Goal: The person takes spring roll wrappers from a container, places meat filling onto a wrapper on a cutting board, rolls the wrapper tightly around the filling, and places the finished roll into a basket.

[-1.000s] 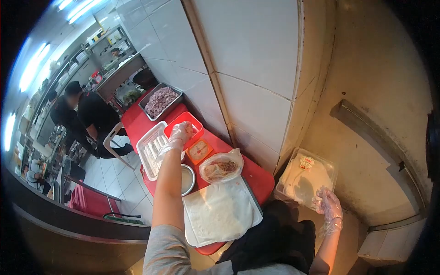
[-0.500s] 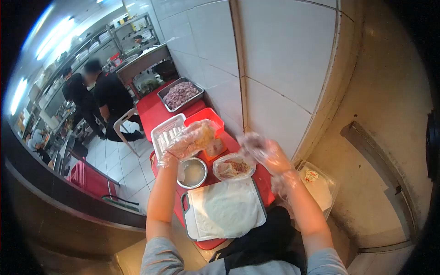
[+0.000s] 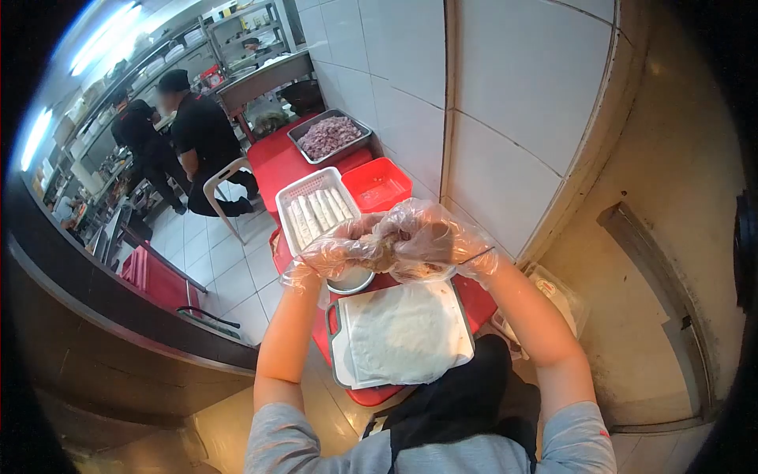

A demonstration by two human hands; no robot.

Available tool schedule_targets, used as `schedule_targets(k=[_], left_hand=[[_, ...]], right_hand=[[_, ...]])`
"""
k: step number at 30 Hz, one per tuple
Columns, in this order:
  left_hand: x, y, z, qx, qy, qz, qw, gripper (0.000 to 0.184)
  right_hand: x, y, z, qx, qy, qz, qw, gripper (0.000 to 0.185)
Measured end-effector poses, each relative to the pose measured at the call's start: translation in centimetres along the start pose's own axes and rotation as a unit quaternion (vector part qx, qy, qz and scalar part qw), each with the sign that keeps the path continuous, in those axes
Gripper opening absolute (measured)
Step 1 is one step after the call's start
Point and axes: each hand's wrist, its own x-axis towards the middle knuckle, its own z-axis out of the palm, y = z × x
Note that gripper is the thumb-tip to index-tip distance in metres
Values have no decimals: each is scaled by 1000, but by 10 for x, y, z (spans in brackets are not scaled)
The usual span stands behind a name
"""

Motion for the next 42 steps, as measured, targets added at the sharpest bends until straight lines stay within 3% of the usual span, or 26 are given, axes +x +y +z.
schedule_targets(k=[1,4,6,10,11,14,16,18,20,22,23,24,25,28,30,31,34,35,38,40,41,42], left_hand=[[-2,-2,3,-10,6,0,1000,78],[-7,-14,3,-23,35,11,999,80],[-15,-26,0,-75,40,30,996,79],[-50,-48,2,-66,111,45,991,79],[-69,-70,-2,-98,134,29,986,74],[-88,-108,3,-76,196,-5,978,70],[-86,-121,19,-9,238,-95,967,70],[-80,-164,20,25,234,-65,970,73],[-68,-184,27,29,214,-81,973,75],[-60,-206,26,56,232,-91,967,74],[-59,-189,33,60,249,-161,953,70],[-59,-187,28,74,269,-160,947,68],[-62,-186,22,88,289,-159,940,66],[-78,-183,8,160,335,-170,913,54],[-94,-219,-14,229,338,-146,901,53],[-98,-231,-12,231,342,-131,902,52],[-107,-250,7,207,358,-93,906,50],[-108,-250,15,180,368,-81,909,50],[-115,-253,18,177,375,-62,908,48],[-116,-256,15,207,358,-56,909,50],[-113,-257,17,293,340,-17,894,53],[-111,-260,20,375,319,22,870,55]], right_hand=[[0,-4,2,-71,17,-6,997,19],[-2,1,5,-78,9,14,997,21],[-12,27,18,125,98,58,986,23],[-44,70,34,380,267,169,870,21],[-53,96,58,199,353,172,898,29],[-69,168,90,-187,284,120,933,40],[-76,191,100,-193,108,289,931,41],[-86,195,115,-228,75,316,918,46],[-88,187,103,-247,88,273,926,49],[-94,167,90,-191,115,241,945,50],[-100,153,87,-126,134,231,956,50],[-107,138,84,-59,153,220,962,49],[-107,100,77,102,115,342,927,53],[-147,104,109,58,3,367,928,55],[-167,120,154,-78,-18,333,940,56],[-174,125,176,-143,-30,312,939,57],[-183,121,216,-165,-8,215,962,64],[-187,135,226,-198,-29,142,969,65],[-177,148,198,-13,-287,138,948,68],[-179,134,181,-46,-145,70,986,66],[-178,130,174,-64,-73,35,995,65],[-178,126,171,-65,-99,55,991,65]])
